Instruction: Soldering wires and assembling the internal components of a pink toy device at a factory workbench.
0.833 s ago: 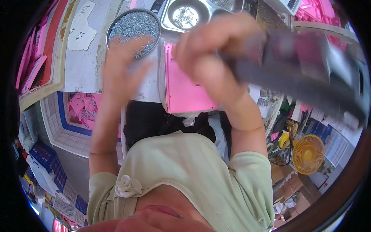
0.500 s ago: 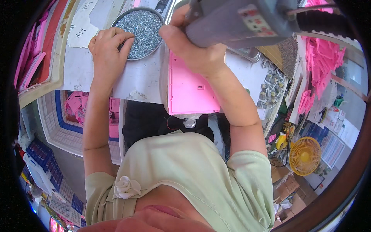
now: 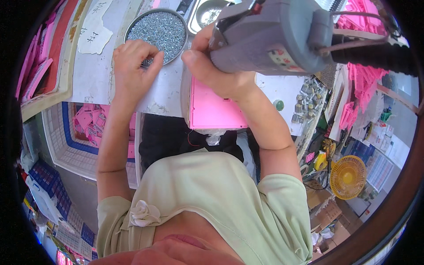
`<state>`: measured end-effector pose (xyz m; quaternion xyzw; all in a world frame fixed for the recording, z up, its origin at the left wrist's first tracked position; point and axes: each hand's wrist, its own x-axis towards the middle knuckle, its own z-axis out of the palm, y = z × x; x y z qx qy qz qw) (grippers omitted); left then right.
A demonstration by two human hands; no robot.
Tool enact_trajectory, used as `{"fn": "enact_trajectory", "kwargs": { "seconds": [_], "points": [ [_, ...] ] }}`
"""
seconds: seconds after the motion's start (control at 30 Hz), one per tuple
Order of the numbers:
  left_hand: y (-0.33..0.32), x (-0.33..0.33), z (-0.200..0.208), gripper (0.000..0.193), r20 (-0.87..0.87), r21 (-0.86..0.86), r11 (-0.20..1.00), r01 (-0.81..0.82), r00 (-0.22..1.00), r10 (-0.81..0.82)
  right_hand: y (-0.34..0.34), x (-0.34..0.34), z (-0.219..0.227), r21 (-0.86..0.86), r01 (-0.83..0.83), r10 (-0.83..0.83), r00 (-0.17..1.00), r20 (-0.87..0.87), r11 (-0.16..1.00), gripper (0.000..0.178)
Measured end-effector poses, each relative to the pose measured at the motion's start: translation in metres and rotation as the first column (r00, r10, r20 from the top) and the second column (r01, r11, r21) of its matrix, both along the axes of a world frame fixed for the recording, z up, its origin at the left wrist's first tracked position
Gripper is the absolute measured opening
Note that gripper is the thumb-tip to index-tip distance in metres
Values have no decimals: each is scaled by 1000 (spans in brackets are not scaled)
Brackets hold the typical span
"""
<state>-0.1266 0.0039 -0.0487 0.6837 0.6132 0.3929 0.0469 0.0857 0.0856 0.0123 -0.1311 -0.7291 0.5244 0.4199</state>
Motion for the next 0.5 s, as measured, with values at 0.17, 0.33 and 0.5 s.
{"fn": "enact_trajectory", "kwargs": {
  "seconds": [0.17,0.33,0.5],
  "points": [
    [-19,20,5,13,12,39,991,125,992,-126,1,-2,-3,13,-9,8,1000,26,1000,14],
    [-26,33,4,13,88,118,986,121,987,-131,8,-12,22,-268,-125,3,911,-412,955,14],
    [-35,30,7,16,140,36,989,141,980,-145,24,-8,-10,-254,-113,58,976,-212,961,6]
  ]
}}
